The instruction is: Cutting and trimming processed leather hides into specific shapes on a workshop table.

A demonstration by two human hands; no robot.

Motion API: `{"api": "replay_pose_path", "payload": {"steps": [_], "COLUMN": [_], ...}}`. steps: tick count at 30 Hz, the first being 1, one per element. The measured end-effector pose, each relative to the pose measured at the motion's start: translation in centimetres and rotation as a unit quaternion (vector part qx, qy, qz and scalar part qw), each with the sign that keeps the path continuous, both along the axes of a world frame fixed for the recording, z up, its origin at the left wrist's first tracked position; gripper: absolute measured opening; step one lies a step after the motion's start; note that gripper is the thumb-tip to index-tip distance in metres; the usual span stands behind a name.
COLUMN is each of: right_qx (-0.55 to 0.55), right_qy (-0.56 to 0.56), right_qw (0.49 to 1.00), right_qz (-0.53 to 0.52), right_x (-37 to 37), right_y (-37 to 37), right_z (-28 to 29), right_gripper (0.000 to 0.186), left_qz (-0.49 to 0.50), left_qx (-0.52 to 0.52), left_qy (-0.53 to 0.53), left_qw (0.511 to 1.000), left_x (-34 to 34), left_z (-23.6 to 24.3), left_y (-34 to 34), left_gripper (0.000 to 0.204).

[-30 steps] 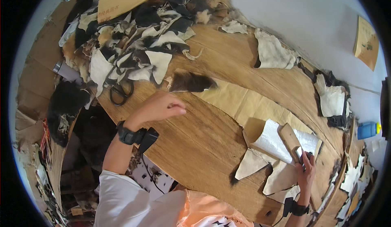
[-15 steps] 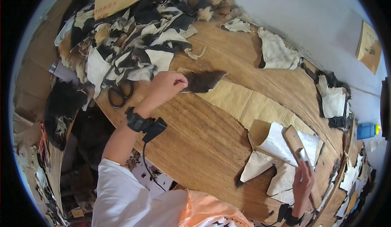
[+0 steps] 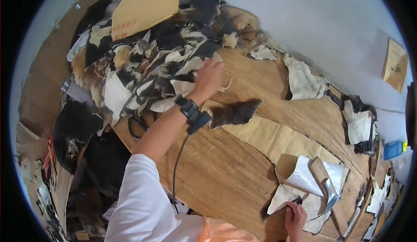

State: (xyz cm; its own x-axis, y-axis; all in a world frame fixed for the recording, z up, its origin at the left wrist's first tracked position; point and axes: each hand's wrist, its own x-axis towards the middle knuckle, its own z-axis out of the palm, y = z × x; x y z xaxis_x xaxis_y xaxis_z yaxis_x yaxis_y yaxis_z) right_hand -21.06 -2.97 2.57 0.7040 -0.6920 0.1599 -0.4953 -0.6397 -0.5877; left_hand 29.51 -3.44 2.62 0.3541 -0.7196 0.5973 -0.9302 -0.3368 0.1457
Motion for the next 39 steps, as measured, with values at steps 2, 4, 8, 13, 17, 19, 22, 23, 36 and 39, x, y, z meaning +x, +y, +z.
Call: {"api": "replay_pose_path", "payload": {"steps": [2,4,8,13,17,19,22,23,36,39], "right_qx": [-0.006,-0.012,-0.023,-0.026,-0.015,-0.013,-0.025,-0.008,-0.008,-0.002], "right_qy": [-0.003,-0.004,-0.001,-0.010,-0.009,-0.013,-0.015,-0.003,0.012,0.009], "right_qw": [1.000,1.000,1.000,0.999,1.000,1.000,1.000,1.000,0.999,0.999], "right_qz": [-0.004,-0.007,-0.010,-0.017,-0.025,-0.018,-0.009,-0.024,-0.033,-0.034], "right_x": [0.0,-0.1,-0.1,0.4,0.2,0.3,0.5,0.5,0.2,0.0], "right_y": [-0.1,-0.1,-0.3,-0.3,-0.3,-0.2,-0.1,0.0,-0.1,-0.1], "right_z": [-0.3,-0.4,-0.7,-0.4,-0.5,-0.6,-0.8,-0.6,-0.4,-0.5], "right_gripper": [0.016,0.016,0.014,0.013,0.013,0.013,0.013,0.012,0.012,0.012], "left_qz": [0.151,0.124,0.107,0.020,-0.071,-0.099,-0.167,-0.155,0.224,0.236], "left_qx": [0.076,0.118,0.080,0.033,0.010,0.003,-0.099,-0.025,0.041,0.130], "left_qy": [-0.131,-0.152,0.105,0.440,0.577,0.592,0.642,0.641,-0.019,0.096], "left_qw": [0.977,0.974,0.985,0.897,0.814,0.800,0.741,0.751,0.974,0.958], "left_x": [2.3,4.2,2.0,0.9,-2.1,-1.8,-3.5,-3.8,1.1,1.3], "left_z": [-0.3,0.9,3.7,3.1,3.6,2.9,3.4,2.8,2.8,4.1], "left_y": [0.8,1.9,1.2,2.8,4.1,4.9,4.3,3.8,10.8,12.2], "left_gripper": [0.033,0.022,0.018,0.020,0.030,0.035,0.036,0.038,0.013,0.013]}}
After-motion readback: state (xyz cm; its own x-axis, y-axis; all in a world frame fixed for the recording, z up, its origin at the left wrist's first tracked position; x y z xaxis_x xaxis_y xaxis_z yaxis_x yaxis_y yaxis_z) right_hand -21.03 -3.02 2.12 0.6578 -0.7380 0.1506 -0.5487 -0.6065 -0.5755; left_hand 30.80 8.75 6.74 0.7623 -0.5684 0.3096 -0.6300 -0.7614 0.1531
